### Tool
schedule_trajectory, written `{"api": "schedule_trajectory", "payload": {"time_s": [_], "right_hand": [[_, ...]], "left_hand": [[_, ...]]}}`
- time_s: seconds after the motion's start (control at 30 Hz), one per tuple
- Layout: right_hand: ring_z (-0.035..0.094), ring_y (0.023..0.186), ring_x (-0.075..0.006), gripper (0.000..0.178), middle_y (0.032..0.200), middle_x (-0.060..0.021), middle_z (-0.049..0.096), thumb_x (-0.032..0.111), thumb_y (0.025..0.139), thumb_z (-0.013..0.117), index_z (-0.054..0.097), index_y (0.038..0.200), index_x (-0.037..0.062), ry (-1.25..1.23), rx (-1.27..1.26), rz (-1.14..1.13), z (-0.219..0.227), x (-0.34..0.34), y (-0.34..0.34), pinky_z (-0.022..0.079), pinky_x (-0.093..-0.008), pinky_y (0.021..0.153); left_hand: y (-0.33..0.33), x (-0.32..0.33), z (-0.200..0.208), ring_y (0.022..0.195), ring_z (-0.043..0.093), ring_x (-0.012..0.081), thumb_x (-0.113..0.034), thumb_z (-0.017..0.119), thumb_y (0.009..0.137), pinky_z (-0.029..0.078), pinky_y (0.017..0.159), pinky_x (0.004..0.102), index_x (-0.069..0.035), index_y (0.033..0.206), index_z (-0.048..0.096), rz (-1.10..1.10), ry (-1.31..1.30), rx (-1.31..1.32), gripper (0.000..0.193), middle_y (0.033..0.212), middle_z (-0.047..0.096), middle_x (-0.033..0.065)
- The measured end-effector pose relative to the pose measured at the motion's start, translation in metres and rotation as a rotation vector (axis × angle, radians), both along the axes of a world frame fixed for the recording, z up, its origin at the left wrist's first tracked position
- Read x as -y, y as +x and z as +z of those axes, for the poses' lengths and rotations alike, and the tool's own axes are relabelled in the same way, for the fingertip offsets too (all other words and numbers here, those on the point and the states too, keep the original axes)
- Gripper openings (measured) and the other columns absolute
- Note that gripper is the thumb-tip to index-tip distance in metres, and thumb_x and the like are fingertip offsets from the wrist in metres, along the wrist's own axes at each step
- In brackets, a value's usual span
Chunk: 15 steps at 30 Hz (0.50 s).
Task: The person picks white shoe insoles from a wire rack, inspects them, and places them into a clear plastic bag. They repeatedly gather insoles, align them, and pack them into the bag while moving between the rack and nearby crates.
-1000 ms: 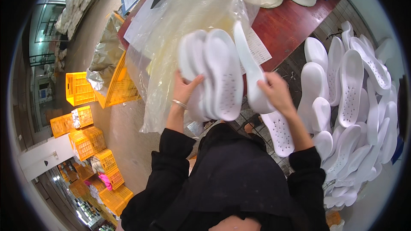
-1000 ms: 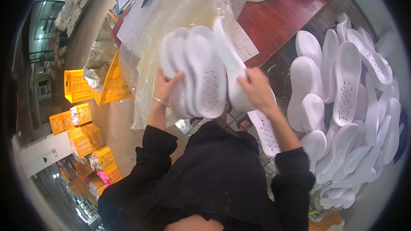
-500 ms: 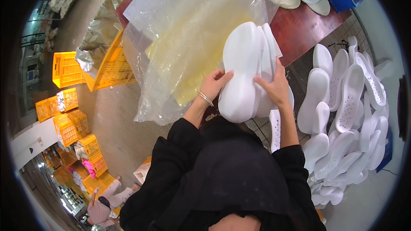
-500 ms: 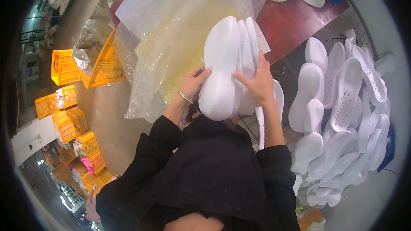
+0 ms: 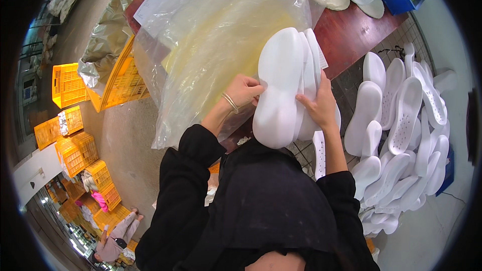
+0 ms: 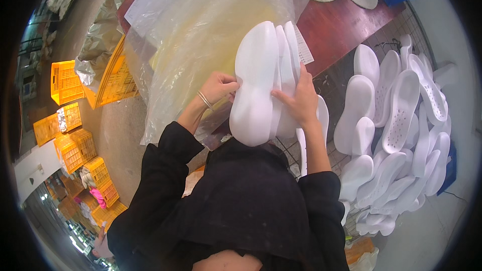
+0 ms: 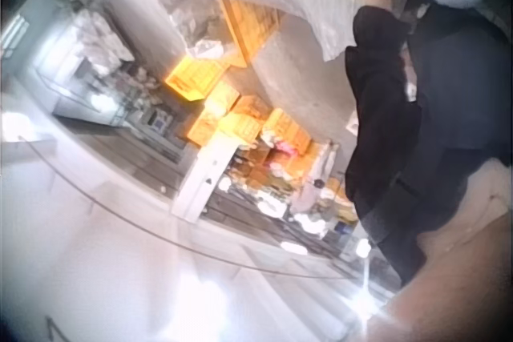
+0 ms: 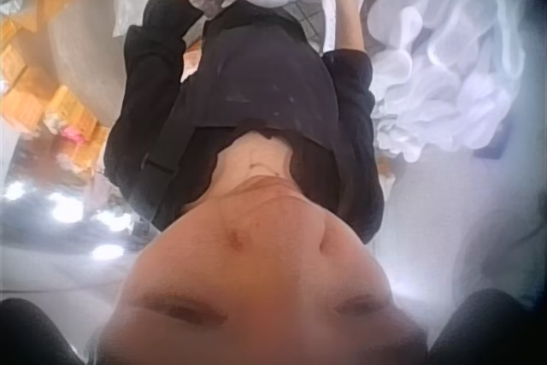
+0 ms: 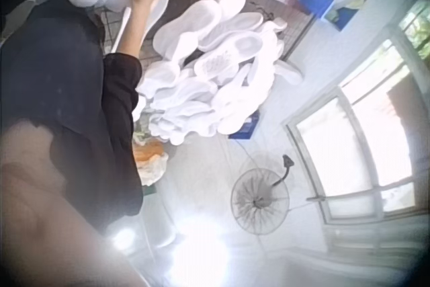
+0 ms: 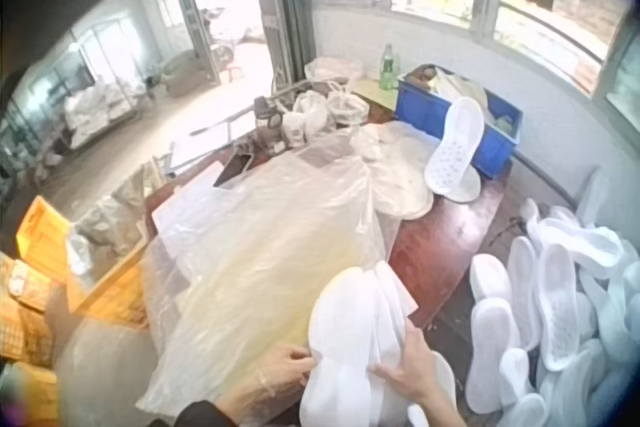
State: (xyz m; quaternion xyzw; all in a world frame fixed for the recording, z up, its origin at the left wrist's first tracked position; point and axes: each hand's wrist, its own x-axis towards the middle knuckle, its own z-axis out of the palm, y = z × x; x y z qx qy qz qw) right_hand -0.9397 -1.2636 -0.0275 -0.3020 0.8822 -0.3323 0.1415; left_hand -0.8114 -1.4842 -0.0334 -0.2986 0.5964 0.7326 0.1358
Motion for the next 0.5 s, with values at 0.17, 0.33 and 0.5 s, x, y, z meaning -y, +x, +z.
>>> {"api": "schedule_trajectory", "payload": {"time_s": [0.17, 0.33, 0.5], "right_hand": [[0.055, 0.105, -0.0364, 0.108, 0.114, -0.0201, 0.052, 0.045, 0.062, 0.083, 0.029, 0.142, -0.0028, 0.049, -0.041, -0.012, -0.002, 0.005, 0.008, 0.047, -0.0414, 0.084], [0.055, 0.105, -0.0367, 0.109, 0.115, -0.0203, 0.052, 0.047, 0.062, 0.083, 0.028, 0.142, -0.0026, 0.028, -0.092, -0.015, -0.003, 0.007, 0.01, 0.047, -0.0421, 0.082], [0.055, 0.105, -0.0369, 0.109, 0.115, -0.0207, 0.052, 0.047, 0.062, 0.083, 0.028, 0.142, -0.0023, 0.04, -0.067, -0.044, -0.002, 0.007, 0.011, 0.048, -0.0425, 0.081]], "left_hand": [[0.007, 0.004, -0.008, 0.061, 0.064, 0.0148, -0.011, 0.061, 0.082, 0.052, 0.055, 0.0253, 0.006, 0.087, 0.069, 0.049, 0.02, 0.035, 0.02, 0.075, 0.068, 0.0107], [0.009, 0.008, -0.018, 0.063, 0.065, 0.0149, -0.013, 0.061, 0.083, 0.051, 0.056, 0.0241, 0.006, 0.087, 0.069, 0.043, 0.099, 0.024, 0.02, 0.074, 0.068, 0.0104], [0.008, 0.009, -0.025, 0.066, 0.065, 0.0149, -0.013, 0.062, 0.083, 0.052, 0.057, 0.0252, 0.006, 0.088, 0.069, 0.103, 0.111, 0.055, 0.021, 0.075, 0.068, 0.0103]]}}
